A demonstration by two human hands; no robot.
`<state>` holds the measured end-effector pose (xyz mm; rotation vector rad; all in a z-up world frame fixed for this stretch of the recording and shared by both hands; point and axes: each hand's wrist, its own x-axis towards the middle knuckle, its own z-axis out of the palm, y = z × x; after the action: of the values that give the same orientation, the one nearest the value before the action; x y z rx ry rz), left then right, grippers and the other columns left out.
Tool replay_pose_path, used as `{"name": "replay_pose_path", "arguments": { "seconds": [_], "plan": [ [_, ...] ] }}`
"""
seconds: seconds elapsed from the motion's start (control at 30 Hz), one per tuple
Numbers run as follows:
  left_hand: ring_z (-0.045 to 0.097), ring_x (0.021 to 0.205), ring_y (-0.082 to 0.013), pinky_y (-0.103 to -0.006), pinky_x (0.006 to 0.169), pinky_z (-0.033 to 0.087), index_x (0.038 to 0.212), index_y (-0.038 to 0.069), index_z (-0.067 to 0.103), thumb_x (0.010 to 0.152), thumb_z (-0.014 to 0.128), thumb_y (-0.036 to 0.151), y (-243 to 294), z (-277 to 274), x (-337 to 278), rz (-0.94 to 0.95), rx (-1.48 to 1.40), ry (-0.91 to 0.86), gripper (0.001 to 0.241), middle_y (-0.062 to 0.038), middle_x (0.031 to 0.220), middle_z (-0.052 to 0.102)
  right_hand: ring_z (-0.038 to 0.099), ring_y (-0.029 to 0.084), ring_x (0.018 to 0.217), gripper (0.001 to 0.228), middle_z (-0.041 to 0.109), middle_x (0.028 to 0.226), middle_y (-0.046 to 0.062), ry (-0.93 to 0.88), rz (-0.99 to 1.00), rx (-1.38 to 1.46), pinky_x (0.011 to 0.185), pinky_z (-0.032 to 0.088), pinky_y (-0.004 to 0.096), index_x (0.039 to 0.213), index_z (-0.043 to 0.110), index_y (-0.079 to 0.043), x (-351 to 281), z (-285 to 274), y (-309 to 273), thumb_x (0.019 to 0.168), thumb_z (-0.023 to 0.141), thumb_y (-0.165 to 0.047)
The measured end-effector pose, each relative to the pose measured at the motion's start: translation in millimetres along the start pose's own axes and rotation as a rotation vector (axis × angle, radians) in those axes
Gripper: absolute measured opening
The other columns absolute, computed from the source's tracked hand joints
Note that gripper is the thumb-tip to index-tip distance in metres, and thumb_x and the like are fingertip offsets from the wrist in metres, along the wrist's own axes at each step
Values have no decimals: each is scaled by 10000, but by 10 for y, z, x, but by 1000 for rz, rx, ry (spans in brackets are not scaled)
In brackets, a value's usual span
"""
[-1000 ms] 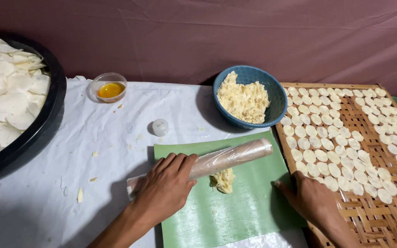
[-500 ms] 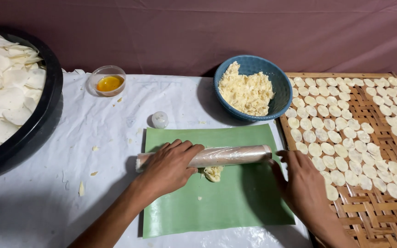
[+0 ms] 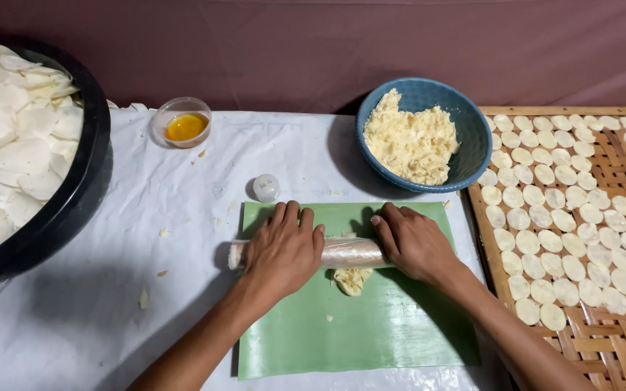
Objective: Preparing small dough snacks by rolling them flat on a mat and placing them on a drying tray
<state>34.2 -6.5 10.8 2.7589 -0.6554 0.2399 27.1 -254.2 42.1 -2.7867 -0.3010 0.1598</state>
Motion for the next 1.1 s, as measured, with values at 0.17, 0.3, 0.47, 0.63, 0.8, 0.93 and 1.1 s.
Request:
{"name": "replay_pose_path", "arguments": {
  "seconds": [0.17, 0.3, 0.47, 0.63, 0.8, 0.93, 1.1],
  "plan": [
    [606, 1259, -344, -454, 1037, 463, 1265, -10, 658, 998, 462, 306, 140, -12, -130, 115, 161, 348, 458, -221, 1280, 660, 551, 320, 1174, 536, 581, 1201, 126, 202, -135, -243, 944, 490, 420, 1383, 506, -79, -138, 230, 89, 1049, 351, -468],
    [555, 1342, -363, -508, 1136, 376, 1334, -43, 616, 1013, 435, 276, 227, 17, -439, 127, 109, 293, 487, -247, 1352, 634, 496, 362, 1373, 601, 551, 1421, 226, 255, -192, -205, 1116, 403, 428, 1515, 436, -2, -453, 164, -160, 1054, 375, -383],
    [492, 1386, -435, -614, 1125, 351, 1366, -79, 584, 1005, 455, 270, 104, 56, -253, 83, 44, 191, 519, -297, 1423, 571, 425, 403, 1441, 625, 518, 1459, 278, 75, -108, -170, 1175, 347, 473, 1541, 387, 42, -186, 44, -180, 1099, 269, -383],
    [374, 1477, -436, -607, 1193, 248, 1451, -100, 483, 1010, 430, 331, 92, 31, -141, 52, 67, 145, 618, -315, 1535, 445, 419, 369, 1461, 681, 506, 1490, 240, 172, -142, -213, 1198, 322, 432, 1553, 391, 18, -165, 175, -53, 1086, 291, -468],
    [369, 1484, -404, -543, 1251, 180, 1444, -119, 449, 1044, 409, 332, 363, -142, -663, 70, -45, 99, 604, -297, 1540, 448, 312, 340, 1536, 716, 362, 1610, 278, 325, -275, -176, 1273, 220, 442, 1541, 272, 126, -685, 269, -200, 1067, 284, -410],
    [410, 1462, -376, -529, 1206, 263, 1445, -80, 482, 1038, 445, 331, 180, 101, -493, 97, 5, 166, 580, -267, 1518, 483, 372, 366, 1499, 658, 426, 1573, 267, 358, -294, -218, 1226, 299, 440, 1528, 378, 90, -423, 320, -60, 1074, 354, -387],
    [407, 1469, -397, -567, 1199, 277, 1416, -78, 533, 1049, 413, 357, 125, 105, -288, 75, 93, 217, 582, -267, 1511, 503, 474, 385, 1424, 679, 543, 1479, 257, 358, -212, -259, 1220, 321, 429, 1541, 424, 43, -205, 342, 9, 1087, 324, -452]
  ]
}}
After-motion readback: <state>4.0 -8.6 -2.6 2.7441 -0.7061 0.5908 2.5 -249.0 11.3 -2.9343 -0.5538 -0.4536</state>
